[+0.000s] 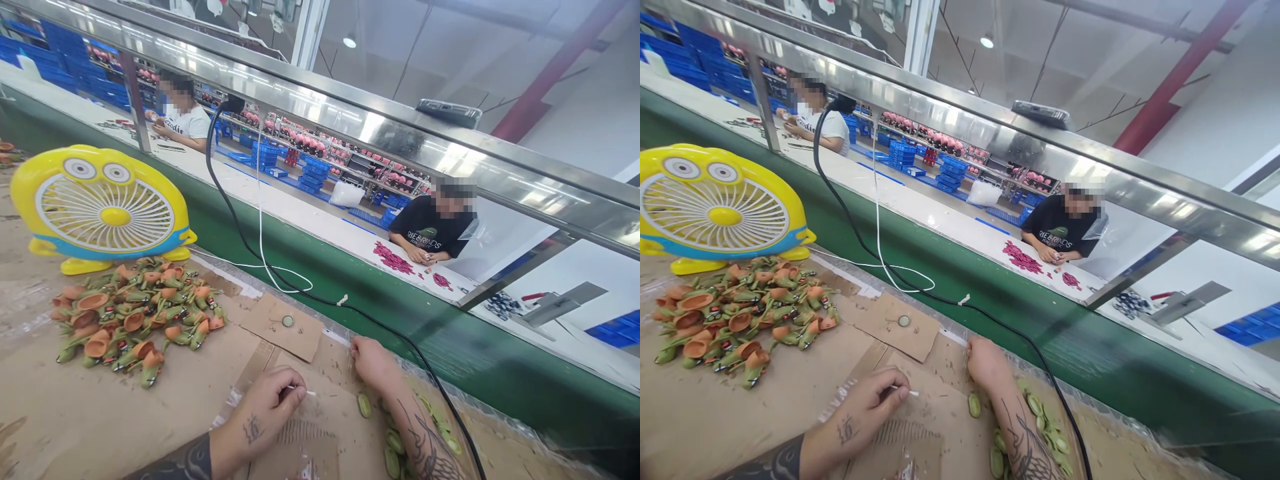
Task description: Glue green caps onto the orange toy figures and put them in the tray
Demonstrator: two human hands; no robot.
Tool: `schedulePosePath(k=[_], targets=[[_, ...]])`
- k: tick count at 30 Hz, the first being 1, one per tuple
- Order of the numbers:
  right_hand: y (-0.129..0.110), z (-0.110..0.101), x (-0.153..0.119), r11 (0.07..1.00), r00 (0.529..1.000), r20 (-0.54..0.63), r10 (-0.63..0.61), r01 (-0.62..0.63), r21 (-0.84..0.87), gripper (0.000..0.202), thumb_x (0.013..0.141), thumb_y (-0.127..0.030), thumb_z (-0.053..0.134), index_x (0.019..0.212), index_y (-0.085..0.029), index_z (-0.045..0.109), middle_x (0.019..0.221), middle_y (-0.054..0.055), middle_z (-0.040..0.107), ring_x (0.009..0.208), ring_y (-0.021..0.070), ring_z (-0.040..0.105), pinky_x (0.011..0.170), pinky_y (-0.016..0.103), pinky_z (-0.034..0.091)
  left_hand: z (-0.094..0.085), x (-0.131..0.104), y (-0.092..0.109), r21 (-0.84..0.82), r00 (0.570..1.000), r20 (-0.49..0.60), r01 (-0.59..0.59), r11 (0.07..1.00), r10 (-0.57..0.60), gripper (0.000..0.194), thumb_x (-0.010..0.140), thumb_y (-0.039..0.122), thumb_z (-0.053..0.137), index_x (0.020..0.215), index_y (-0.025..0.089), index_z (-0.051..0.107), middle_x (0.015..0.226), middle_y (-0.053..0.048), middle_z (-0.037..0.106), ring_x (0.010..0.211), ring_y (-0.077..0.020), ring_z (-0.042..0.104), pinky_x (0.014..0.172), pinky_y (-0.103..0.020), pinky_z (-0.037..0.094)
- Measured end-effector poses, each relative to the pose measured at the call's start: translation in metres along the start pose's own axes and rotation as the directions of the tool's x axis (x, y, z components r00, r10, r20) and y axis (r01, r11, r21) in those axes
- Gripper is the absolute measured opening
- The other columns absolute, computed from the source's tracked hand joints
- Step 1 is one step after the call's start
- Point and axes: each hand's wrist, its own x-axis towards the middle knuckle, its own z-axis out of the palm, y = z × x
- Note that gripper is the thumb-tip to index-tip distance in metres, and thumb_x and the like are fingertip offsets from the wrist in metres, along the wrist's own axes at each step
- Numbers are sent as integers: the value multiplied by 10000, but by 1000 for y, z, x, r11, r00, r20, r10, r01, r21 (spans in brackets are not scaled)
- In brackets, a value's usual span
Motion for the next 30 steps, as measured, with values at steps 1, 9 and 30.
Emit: schedulePosePath(k=[1, 9, 30], targets=[[0, 1, 2, 999, 1000, -5, 25, -25, 21, 251, 1003, -407, 642, 1053, -164, 683, 1036, 38, 704, 936, 182, 686, 872, 401, 574, 0, 0, 0, -3, 1000, -2, 0, 1000, 0, 247, 955, 312, 503, 822, 189, 671, 798, -33, 693, 769, -189, 639, 709, -281, 449], [10, -8, 9, 908, 964, -152, 218, -143, 393, 320, 1012, -480, 594, 986, -168, 660, 897, 11, 677, 768, 145, 647, 758, 337, 551, 0, 1, 0, -34, 1000, -9, 6, 999, -7, 270, 962, 356, 514, 815, 193, 670, 796, -34, 697, 772, -197, 644, 709, -284, 459], [-71, 56, -139, 177, 986, -142, 81, 126, 976, 457, 810, -619, 781, 1002, -207, 826, 856, 118, 804, 772, 262, 773, 752, 365, 644, 3, -16, 10, -17, 980, 124, -157, 987, 158, 283, 1019, 346, 494, 891, 197, 698, 847, -45, 733, 815, -185, 673, 739, -272, 459]])
